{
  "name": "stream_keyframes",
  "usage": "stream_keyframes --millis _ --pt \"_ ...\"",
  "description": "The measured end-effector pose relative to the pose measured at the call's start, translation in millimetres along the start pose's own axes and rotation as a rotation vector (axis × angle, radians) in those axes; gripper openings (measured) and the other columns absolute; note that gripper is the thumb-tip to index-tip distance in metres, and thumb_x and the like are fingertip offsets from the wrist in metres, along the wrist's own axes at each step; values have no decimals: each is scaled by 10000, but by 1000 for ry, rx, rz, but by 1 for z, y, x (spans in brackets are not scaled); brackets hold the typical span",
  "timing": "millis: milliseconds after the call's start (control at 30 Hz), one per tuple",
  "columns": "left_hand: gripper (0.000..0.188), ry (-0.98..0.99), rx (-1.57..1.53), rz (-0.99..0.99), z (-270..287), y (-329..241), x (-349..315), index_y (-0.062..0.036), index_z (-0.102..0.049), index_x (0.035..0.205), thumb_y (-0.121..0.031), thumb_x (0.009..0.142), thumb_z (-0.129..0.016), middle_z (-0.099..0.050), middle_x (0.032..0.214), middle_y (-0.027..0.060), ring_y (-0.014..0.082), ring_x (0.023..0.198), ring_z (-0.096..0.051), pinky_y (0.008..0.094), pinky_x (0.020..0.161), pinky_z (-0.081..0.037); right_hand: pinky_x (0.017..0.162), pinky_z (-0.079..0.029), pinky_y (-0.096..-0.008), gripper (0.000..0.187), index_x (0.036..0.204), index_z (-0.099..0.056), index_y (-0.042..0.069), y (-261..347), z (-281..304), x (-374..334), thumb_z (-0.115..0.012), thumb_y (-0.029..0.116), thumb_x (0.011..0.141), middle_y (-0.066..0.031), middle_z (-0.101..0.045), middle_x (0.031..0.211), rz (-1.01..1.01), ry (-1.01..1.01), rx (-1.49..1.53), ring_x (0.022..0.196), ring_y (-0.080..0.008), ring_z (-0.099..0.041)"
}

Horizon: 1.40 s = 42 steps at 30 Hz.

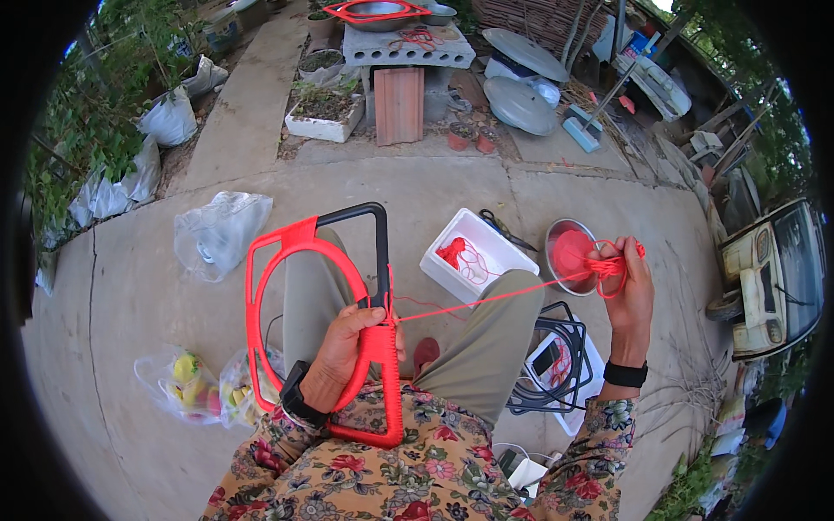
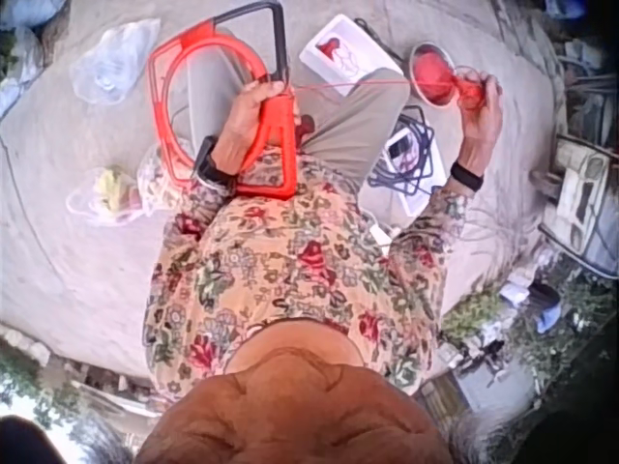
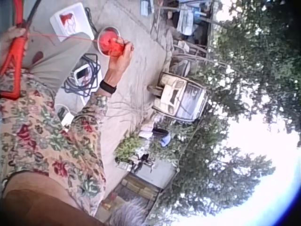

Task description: The recorder is winding red string onto a red plastic frame, possibly for furniture assembly or craft.

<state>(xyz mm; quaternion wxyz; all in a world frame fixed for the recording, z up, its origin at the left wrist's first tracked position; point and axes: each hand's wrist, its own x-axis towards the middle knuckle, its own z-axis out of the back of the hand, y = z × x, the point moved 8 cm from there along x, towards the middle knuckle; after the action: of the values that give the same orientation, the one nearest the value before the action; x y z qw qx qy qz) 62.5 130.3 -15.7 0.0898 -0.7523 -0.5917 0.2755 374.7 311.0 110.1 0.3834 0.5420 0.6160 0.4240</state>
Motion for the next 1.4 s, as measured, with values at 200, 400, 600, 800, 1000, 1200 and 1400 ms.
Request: stream_keyframes --millis 200,400,600,800,1000,1200,1400 --pt "238 -37 -18 -81 24 -13 -9 6 -583 895 -231 879 -587 -630 725 174 285 613 -638 392 584 -557 764 -500 -331 212 876 -512 91 10 131 24 -474 268 985 -5 -519 690 38 -304 191 694 -151 -566" --pt "222 -93 38 -68 19 -15 -4 22 -572 904 -200 902 -571 -643 740 179 289 658 -654 388 646 -557 553 -387 -261 221 892 -497 105 -39 141 -10 -473 306 981 44 -336 582 -129 -209 130 524 -92 -403" --pt "182 -158 29 -113 18 -7 25 7 -567 966 -170 924 -556 -649 814 144 239 678 -656 365 635 -559 556 -381 -254 140 919 -490 72 -120 -33 -21 -470 210 929 17 -447 655 -315 155 -299 570 -88 -429" --pt "176 -340 50 -157 27 -1 1 -7 -552 985 -172 924 -559 -647 860 129 243 736 -652 399 661 -560 597 -433 -227 209 985 -540 33 -129 -129 -44 -496 237 973 -21 -572 772 -262 406 -396 667 -75 -527" --pt "138 -356 -39 -266 34 -2 -13 6 -558 953 -130 927 -556 -640 836 111 222 697 -640 373 557 -553 591 -452 -219 285 1139 -556 12 -144 -143 -26 -536 235 963 -42 -610 786 -171 395 -343 656 -78 -554" --pt "180 -291 -124 -220 29 3 -14 2 -544 965 -176 949 -525 -639 848 122 233 684 -636 375 547 -546 597 -443 -225 219 1016 -665 24 -168 -171 3 -666 169 852 -55 -633 784 189 491 -876 683 -64 -552" --pt "176 -325 -162 -125 37 11 -14 -26 -534 999 -196 951 -525 -631 864 101 214 695 -624 373 547 -546 578 -430 -217 223 1048 -669 28 -213 -202 -36 -673 135 852 -36 -637 802 -157 766 -625 705 -53 -539"
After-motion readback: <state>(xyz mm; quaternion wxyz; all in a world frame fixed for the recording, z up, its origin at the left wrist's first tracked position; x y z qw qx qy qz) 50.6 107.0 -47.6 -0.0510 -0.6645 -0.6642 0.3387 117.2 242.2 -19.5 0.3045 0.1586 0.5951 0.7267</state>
